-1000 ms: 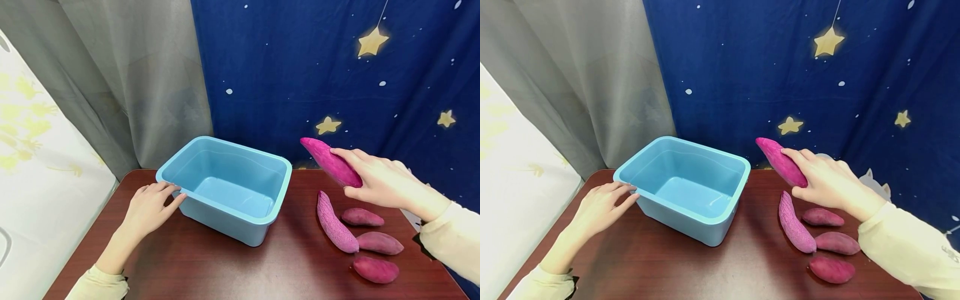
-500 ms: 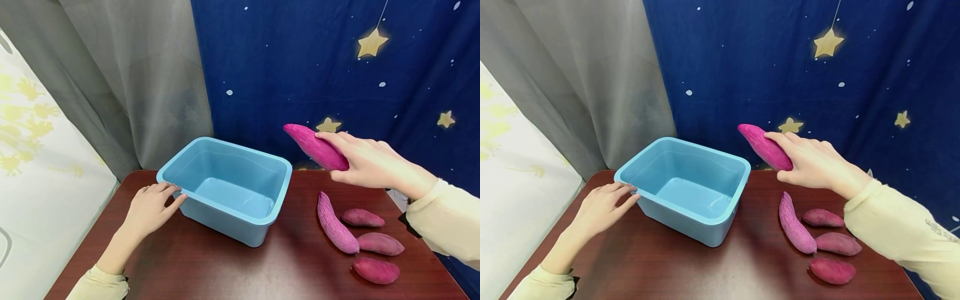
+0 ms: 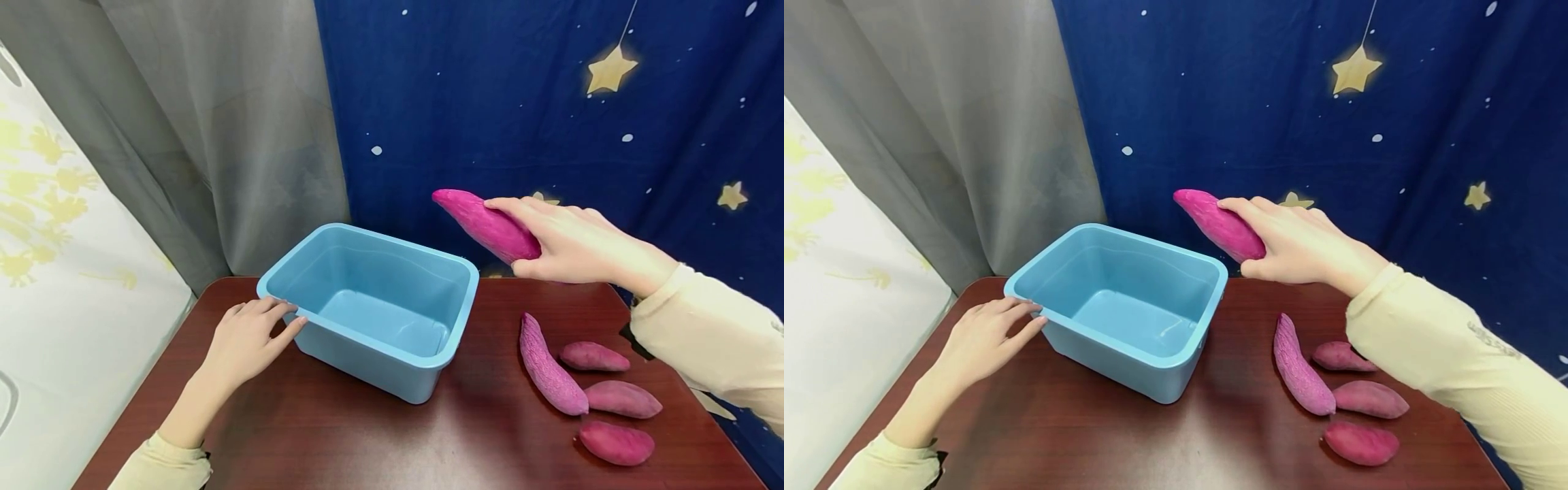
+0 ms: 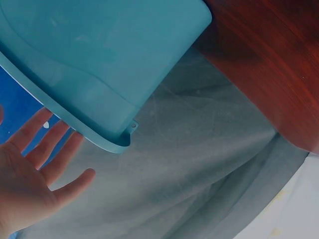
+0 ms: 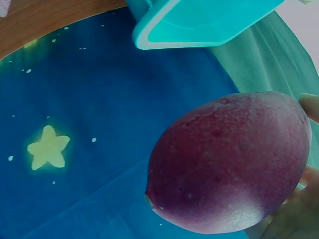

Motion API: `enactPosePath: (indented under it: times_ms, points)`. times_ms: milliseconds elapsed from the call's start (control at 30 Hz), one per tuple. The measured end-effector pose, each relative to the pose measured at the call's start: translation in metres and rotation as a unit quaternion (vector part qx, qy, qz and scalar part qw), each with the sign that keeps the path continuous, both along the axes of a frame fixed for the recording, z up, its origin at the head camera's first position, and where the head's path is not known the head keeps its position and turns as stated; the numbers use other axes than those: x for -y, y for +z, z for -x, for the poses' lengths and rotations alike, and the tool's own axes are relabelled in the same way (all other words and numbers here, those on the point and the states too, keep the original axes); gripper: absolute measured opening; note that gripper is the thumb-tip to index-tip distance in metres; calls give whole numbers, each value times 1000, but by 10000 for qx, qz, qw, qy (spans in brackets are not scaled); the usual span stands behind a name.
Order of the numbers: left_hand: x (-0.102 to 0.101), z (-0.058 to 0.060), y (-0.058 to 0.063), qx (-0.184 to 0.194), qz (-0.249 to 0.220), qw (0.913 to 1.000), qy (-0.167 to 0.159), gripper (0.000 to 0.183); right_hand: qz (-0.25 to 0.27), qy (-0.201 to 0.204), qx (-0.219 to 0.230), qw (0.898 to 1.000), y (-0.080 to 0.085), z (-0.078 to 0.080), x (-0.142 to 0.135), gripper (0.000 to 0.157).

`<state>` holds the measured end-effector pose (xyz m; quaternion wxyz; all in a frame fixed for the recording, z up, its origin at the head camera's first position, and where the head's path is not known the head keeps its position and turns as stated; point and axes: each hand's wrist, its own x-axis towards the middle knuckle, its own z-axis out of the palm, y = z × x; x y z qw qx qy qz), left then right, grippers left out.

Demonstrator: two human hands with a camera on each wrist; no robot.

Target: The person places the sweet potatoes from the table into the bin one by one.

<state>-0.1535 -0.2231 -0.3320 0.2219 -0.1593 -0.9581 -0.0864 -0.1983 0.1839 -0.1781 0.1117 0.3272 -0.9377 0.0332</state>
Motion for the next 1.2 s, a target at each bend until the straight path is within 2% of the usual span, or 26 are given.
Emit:
enactPosePath:
  times_ms: [467,833,1200]
  points:
    - [0,-1,1,-19,10,10000,-11,38,199,640,393,9970,5,18,38,70]
    - [1,0,-1,-64,-1,10000,-63,38,-6,553,871,9947,7,31,70,74]
    - [4,0,0,-160,-34,9998,-113,36,18,783,1264,9889,8,47,105,74]
